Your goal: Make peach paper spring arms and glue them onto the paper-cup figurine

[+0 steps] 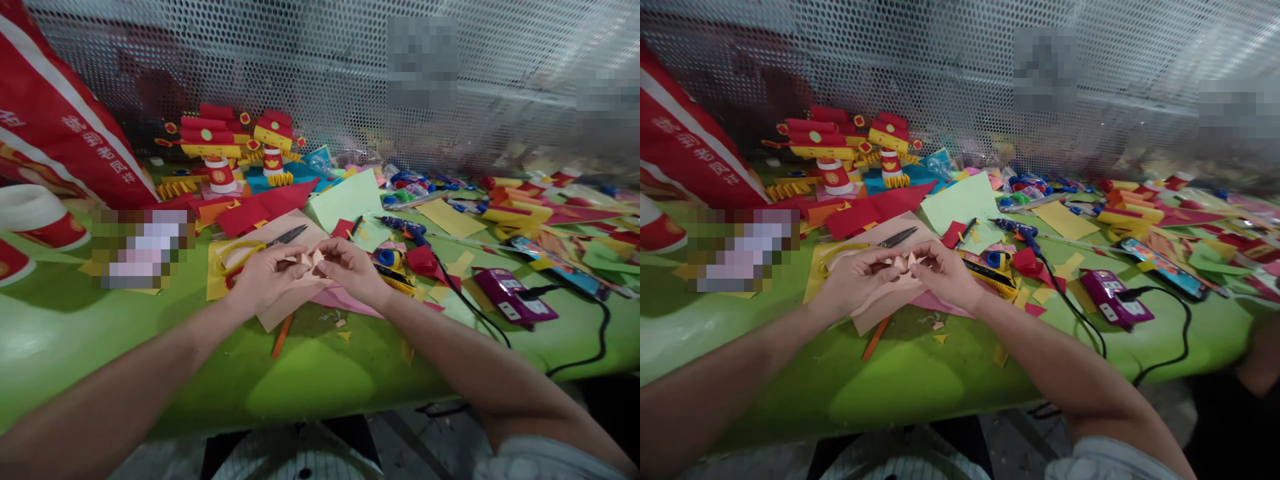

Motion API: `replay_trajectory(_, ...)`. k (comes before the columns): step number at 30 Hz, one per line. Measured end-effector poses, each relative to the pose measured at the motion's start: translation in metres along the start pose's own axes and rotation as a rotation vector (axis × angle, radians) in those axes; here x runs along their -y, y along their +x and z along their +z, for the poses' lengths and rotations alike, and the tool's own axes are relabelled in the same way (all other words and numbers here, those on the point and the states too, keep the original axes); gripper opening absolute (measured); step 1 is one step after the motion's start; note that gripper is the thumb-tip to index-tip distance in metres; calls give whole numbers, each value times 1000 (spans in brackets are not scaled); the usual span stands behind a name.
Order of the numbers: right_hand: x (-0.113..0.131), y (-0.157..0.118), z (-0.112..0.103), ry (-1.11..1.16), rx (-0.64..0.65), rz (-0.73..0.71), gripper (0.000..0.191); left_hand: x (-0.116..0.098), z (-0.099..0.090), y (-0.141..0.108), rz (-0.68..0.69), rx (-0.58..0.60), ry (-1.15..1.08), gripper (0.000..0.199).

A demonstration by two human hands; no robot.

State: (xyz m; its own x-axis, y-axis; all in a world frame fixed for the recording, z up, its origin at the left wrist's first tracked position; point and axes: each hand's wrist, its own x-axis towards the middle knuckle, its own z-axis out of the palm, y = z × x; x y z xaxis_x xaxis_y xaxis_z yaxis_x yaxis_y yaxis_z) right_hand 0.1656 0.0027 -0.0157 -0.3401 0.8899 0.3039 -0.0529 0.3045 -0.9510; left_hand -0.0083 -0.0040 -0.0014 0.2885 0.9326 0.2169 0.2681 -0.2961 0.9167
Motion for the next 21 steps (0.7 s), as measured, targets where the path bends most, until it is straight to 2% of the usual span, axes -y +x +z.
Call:
replay_trajectory(6, 1, -2, 0, -130, -23, -83, 22, 0, -1, 0, 78, -3, 74, 25)
replay_trajectory(10, 3, -2, 2, -203, -25, -87, 19, 1, -1, -1, 77, -16, 83, 27)
replay_trajectory(13, 2, -2, 3, -209, -46, -74, 20, 2, -2, -1, 61, -24, 97, 30)
replay_trajectory(21, 0, -1, 3, -101, -58, -9, 29, 6, 0, 0, 109, 25, 126, 23)
